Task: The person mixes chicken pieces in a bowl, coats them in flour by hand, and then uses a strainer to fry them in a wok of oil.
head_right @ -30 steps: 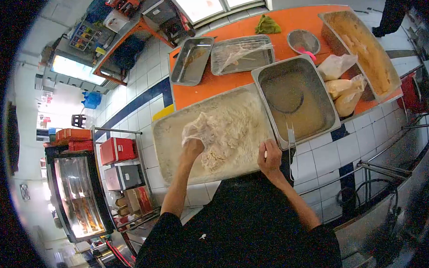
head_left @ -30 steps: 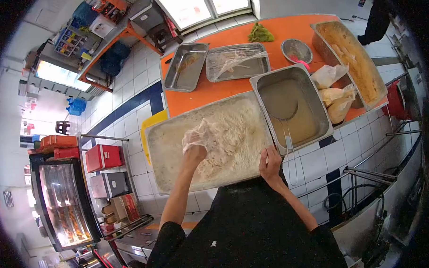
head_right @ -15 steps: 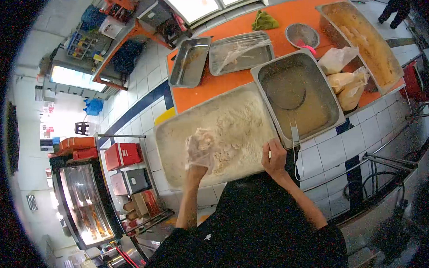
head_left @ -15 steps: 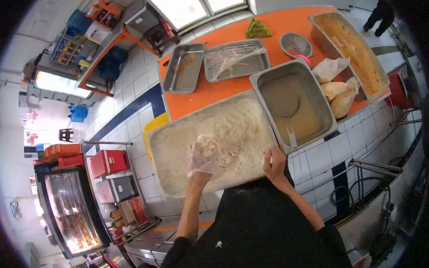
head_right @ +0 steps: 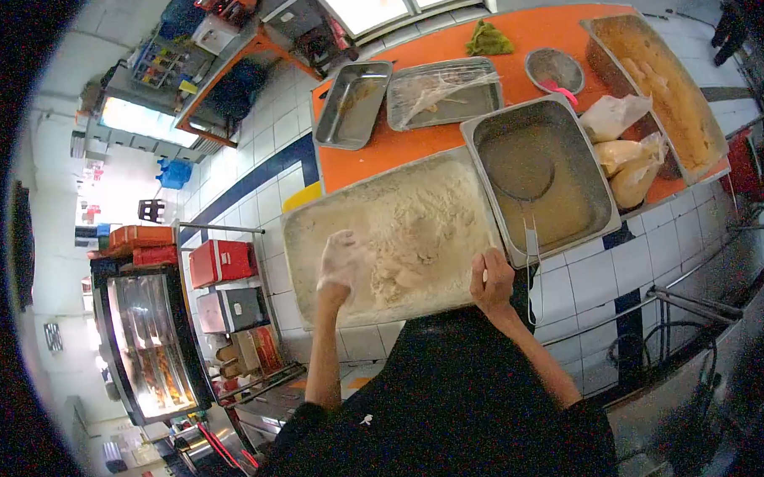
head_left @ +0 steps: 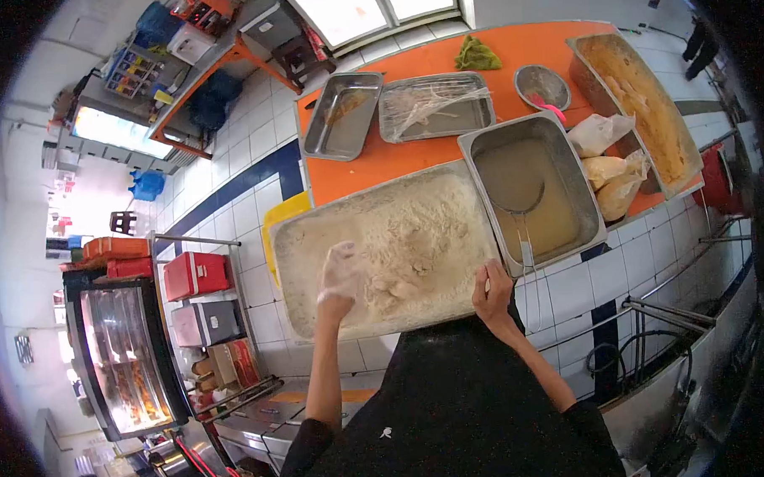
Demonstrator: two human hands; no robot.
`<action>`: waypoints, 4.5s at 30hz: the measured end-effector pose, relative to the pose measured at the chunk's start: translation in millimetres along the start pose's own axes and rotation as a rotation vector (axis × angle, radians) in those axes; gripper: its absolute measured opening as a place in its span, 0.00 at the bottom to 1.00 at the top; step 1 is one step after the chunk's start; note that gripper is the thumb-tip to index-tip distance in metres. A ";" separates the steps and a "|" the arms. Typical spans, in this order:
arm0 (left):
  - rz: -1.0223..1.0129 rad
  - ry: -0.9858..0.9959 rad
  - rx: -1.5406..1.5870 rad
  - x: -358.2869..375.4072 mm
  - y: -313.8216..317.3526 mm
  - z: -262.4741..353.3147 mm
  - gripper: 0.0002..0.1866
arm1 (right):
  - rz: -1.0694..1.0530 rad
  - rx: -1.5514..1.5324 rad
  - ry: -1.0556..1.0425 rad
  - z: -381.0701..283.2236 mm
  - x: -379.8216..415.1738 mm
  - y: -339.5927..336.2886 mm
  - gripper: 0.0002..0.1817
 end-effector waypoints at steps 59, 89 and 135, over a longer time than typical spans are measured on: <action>-0.274 -0.121 -0.489 -17.4 127.9 -79.4 0.20 | -0.714 -0.250 -0.027 -54.8 -31.6 15.7 0.14; 1.392 -0.742 0.501 354.0 375.4 78.3 0.21 | -1.404 -0.623 -0.993 -86.1 -53.9 35.6 0.22; 2.632 -1.407 1.601 828.1 714.0 112.7 0.20 | -2.590 -0.766 -0.327 -139.7 529.8 -112.4 0.28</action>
Point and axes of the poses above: each hand's wrist, its own x-axis away from the middle knuckle, its own y-axis out of the palm, z = x × y, the point moved 2 cm from there along -x, towards the middle knuckle, and after that the axes turned 11 degrees about -y, right-handed, at the moved point
